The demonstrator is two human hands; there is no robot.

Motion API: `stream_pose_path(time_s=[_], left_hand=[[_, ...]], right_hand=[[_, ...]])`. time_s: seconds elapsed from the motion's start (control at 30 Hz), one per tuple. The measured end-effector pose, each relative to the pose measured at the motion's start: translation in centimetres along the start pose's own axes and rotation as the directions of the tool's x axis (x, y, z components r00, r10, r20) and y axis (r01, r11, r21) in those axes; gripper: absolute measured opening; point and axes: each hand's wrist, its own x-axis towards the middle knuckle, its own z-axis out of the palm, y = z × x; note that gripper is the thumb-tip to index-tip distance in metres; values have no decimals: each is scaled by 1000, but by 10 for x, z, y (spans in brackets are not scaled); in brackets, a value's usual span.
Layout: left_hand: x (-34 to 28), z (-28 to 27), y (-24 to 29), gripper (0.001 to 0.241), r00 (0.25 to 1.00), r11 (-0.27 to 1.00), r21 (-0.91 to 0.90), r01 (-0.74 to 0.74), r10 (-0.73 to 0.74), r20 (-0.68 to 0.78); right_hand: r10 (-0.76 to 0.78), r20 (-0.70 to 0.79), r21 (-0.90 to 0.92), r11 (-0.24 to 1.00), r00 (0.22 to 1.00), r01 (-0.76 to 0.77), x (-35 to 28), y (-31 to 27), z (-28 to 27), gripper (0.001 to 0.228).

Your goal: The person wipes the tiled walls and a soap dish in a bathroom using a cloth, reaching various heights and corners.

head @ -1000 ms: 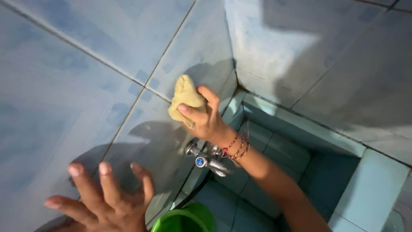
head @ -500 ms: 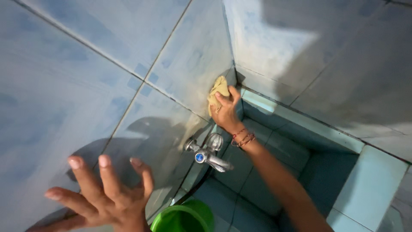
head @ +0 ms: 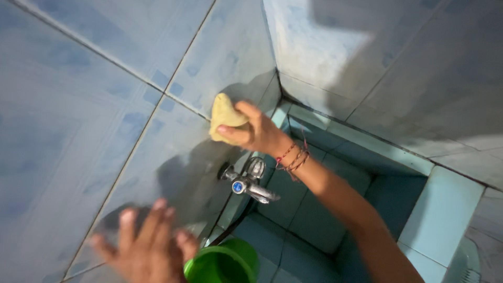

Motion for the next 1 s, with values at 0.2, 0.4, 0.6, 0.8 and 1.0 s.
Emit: stream_pose_path(time_s=[0.2, 0.4, 0.6, 0.8, 1.0], left_hand=[[41, 34, 28, 17, 982, 973, -195, -126, 95, -164], [46, 37, 29, 15, 976, 977, -160, -139, 108, -188], [45, 39, 32, 15, 974, 979, -156, -128, 94, -209], [46, 41, 31, 15, 971, 977, -167, -132, 94, -221], [44, 44, 30, 17, 965, 975, -172, -137, 93, -243]], right_hand=[[360, -202, 0, 930, 911, -368, -36, 14, 27, 64], [705, -366, 83, 674, 607, -734, -104, 22, 53, 36], [869, -312, 106, 433, 383, -895, -129, 16, 60, 38], [848, -272, 240, 518, 455, -821, -104, -2, 50, 45], [906, -21, 371, 399, 422, -839, -59, -18, 17, 51]])
